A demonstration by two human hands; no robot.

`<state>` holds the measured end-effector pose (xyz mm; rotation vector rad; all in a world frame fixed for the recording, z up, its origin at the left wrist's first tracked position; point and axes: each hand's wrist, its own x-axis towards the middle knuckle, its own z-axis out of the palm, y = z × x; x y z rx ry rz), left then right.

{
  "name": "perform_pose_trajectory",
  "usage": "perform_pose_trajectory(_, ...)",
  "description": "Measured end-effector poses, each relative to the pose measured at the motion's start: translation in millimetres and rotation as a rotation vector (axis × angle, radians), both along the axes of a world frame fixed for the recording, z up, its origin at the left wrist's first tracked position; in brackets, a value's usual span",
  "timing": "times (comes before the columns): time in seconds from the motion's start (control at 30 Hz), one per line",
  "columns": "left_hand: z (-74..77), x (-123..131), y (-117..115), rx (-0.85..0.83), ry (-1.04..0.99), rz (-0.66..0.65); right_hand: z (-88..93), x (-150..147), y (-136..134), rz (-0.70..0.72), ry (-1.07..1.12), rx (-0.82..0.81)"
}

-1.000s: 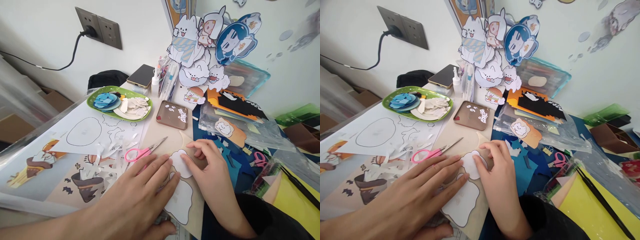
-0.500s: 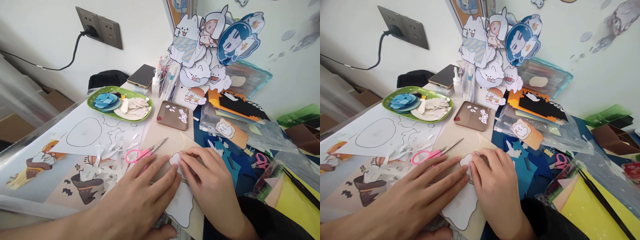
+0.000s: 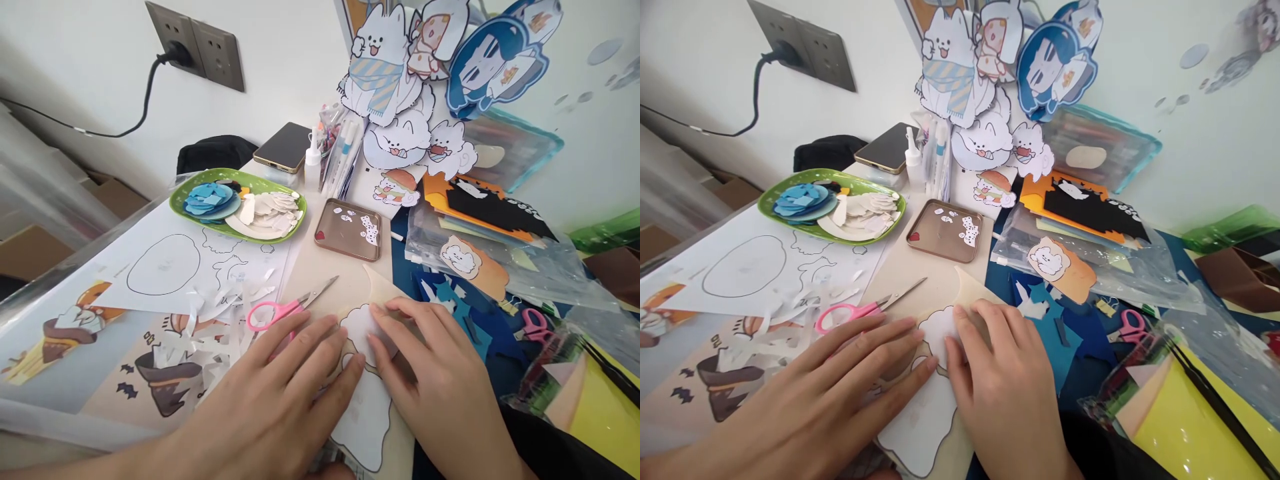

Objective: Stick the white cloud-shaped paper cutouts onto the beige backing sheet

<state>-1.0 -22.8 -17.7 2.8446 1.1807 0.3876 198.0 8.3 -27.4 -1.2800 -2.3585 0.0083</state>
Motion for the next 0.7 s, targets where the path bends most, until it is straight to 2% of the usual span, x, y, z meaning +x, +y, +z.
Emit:
perform_pose_trajectory(0.37,-3.9,3,-3,0.006,-0.05,0.051,1.5,15,-2,0.001,-0.155,-0.206)
perform_pose_trajectory(0.53,-6.4,1,0,0.063,-0.058,0.028,2.0,18,-1,0.02,-0.276,-0.227)
perform_pose_trajectory(0.7,-4.5,1,-1,0.04,-0.047,0.037,0.7,16,-4,-0.006,-0.328,-0.202)
